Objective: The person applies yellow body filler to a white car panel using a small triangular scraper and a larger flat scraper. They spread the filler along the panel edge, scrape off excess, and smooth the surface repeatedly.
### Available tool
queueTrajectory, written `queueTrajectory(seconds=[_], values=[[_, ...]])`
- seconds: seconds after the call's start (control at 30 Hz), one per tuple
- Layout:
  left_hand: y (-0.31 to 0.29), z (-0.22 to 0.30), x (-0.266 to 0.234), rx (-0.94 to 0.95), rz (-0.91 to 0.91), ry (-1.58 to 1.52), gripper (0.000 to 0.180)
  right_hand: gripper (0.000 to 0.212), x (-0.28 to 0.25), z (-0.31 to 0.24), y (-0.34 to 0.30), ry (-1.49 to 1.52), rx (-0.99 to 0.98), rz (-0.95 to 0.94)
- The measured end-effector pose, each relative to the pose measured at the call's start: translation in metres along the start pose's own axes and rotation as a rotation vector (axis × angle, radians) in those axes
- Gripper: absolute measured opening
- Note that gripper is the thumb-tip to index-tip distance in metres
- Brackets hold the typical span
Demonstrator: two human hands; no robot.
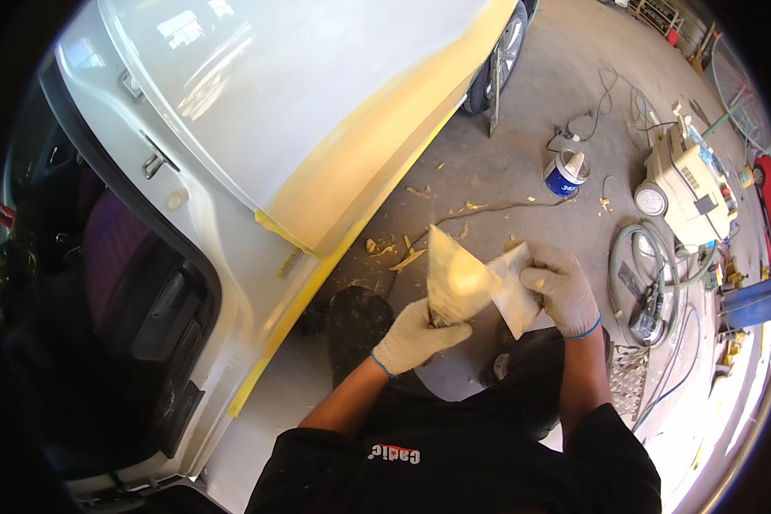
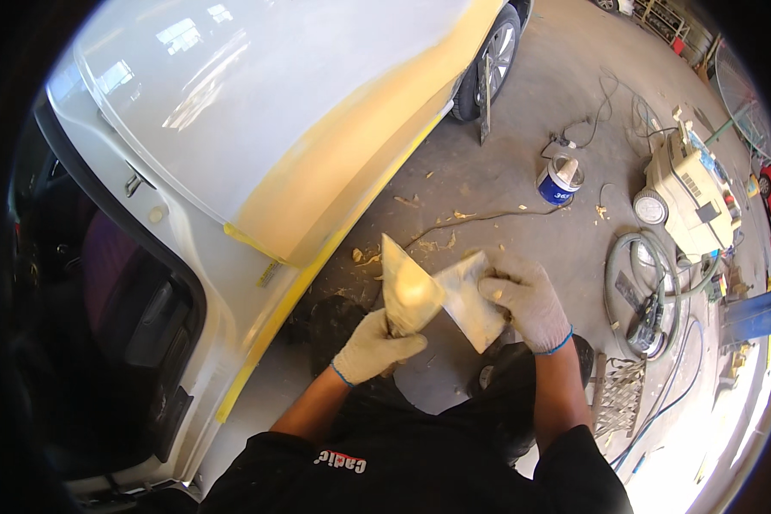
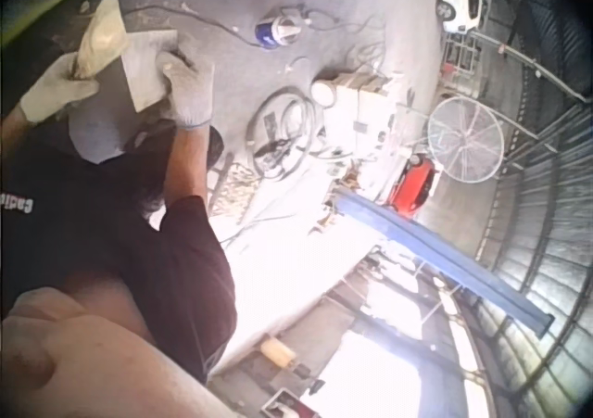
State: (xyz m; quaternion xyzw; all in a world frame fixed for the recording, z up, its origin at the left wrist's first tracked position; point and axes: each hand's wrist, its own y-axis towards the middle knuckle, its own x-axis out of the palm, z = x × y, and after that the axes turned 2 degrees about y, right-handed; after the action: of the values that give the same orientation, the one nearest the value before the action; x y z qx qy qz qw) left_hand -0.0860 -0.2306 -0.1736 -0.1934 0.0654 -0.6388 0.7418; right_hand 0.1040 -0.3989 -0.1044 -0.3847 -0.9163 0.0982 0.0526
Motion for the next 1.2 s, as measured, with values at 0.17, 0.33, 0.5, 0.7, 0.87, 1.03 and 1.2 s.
queueTrajectory(seconds=[0.17,0.33,0.5,0.7,0.87,1.03,1.2], values=[[0.004,-0.013,0.004,0.08,-0.013,0.056,0.036,0.043,0.007,0.013,0.001,0.463,-0.016,0.069],[0.0,-0.011,0.005,0.133,-0.007,-0.083,0.036,0.053,-0.004,0.03,0.002,0.235,0.088,-0.033],[0.007,0.003,0.013,0.03,-0.064,0.031,0.034,0.063,0.018,0.051,-0.017,0.847,0.476,-0.088],[0.01,-0.011,0.015,0.271,0.097,-0.026,0.019,0.062,0.023,0.049,-0.013,0.445,0.253,-0.153],[-0.001,0.029,0.012,-0.043,0.098,-0.094,0.018,0.054,0.004,0.044,-0.019,0.223,0.344,-0.282],[0.003,0.018,-0.003,0.051,0.209,0.009,0.031,0.033,-0.004,0.034,-0.003,0.198,-0.062,0.262],[0.007,0.011,-0.004,-0.014,0.15,0.114,0.036,0.026,0.0,-0.003,-0.005,0.002,-0.105,-0.036]])
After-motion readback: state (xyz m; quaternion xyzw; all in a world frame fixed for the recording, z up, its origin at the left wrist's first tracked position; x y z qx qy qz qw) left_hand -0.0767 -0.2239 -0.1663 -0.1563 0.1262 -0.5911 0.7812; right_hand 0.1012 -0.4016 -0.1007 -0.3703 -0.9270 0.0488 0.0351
